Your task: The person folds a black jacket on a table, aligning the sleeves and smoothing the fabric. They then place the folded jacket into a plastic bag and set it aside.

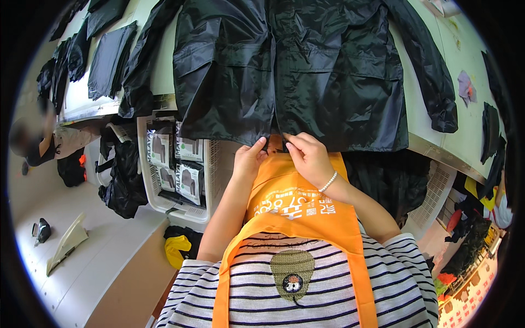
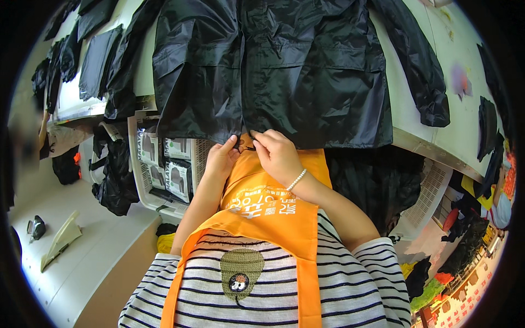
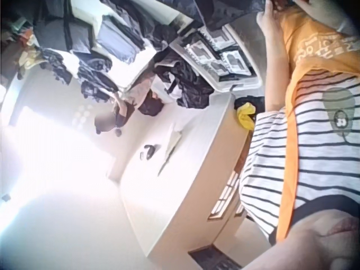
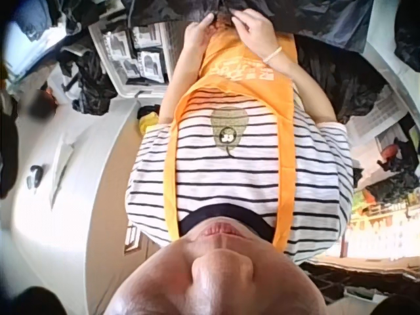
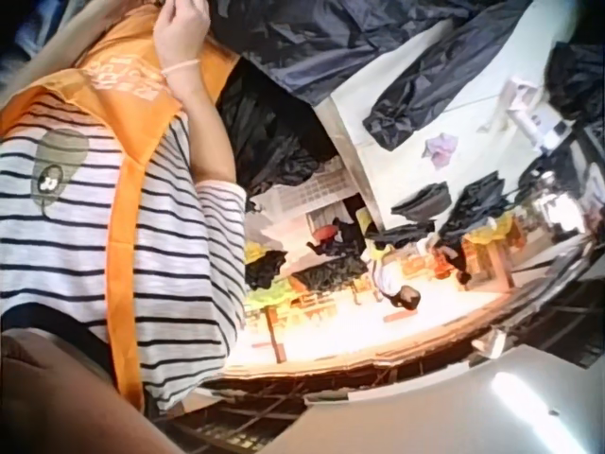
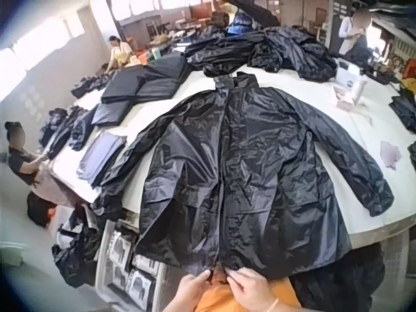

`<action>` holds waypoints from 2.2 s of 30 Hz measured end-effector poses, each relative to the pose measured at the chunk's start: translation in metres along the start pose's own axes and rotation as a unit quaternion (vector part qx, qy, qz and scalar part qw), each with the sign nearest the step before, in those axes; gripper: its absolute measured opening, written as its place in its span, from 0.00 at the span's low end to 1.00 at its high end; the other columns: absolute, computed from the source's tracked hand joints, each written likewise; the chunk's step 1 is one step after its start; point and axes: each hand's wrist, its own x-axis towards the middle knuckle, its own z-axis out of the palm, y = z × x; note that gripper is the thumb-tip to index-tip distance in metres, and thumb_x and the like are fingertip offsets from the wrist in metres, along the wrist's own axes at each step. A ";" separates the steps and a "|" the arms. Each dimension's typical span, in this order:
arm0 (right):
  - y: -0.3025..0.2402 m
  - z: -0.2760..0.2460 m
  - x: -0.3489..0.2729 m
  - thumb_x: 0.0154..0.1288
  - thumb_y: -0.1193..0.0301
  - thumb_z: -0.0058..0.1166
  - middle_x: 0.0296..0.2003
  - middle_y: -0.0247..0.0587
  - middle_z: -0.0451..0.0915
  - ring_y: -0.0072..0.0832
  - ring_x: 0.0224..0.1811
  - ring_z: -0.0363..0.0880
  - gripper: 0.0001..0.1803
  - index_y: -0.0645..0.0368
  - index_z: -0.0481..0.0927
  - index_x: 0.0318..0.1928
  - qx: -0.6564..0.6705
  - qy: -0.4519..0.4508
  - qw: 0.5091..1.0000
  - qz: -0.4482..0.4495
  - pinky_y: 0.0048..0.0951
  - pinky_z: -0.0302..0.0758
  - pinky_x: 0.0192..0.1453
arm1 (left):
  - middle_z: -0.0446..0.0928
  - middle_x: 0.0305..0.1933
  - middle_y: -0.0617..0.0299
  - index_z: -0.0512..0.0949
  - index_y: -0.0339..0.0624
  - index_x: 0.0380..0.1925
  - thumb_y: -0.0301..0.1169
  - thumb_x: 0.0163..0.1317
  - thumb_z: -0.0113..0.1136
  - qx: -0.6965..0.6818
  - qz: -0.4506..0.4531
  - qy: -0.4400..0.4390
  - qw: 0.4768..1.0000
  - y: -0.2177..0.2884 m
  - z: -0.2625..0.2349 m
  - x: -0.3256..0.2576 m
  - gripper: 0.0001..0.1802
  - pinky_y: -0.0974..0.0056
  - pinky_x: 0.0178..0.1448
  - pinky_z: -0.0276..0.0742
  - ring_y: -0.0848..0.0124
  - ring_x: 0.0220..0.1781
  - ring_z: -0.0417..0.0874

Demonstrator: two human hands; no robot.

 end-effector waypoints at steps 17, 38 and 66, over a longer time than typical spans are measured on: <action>-0.007 0.015 0.014 0.52 0.78 0.60 0.33 0.38 0.74 0.35 0.37 0.74 0.08 0.61 0.81 0.36 -0.056 0.000 0.986 -0.157 0.31 0.74 0.40 | 0.79 0.37 0.61 0.77 0.34 0.35 0.31 0.65 0.58 -0.015 0.084 -0.020 0.996 0.012 0.045 -0.046 0.09 0.67 0.44 0.75 0.72 0.39 0.79; 0.134 -0.325 0.199 0.55 0.49 0.60 0.66 0.60 0.58 0.52 0.71 0.52 0.50 0.58 0.50 0.71 -0.473 0.250 0.780 0.326 0.49 0.50 0.73 | 0.72 0.13 0.60 0.69 0.39 0.10 0.37 0.61 0.63 0.390 0.139 0.207 0.887 0.019 -0.109 0.048 0.24 0.64 0.25 0.68 0.69 0.18 0.75; 0.019 -0.102 0.161 0.69 0.65 0.47 0.41 0.46 0.80 0.30 0.48 0.78 0.14 0.65 0.79 0.40 0.304 -0.069 0.950 0.013 0.28 0.73 0.54 | 0.74 0.28 0.64 0.78 0.32 0.32 0.27 0.51 0.51 0.198 0.496 -0.651 0.539 0.211 0.230 -0.291 0.11 0.71 0.31 0.65 0.76 0.26 0.74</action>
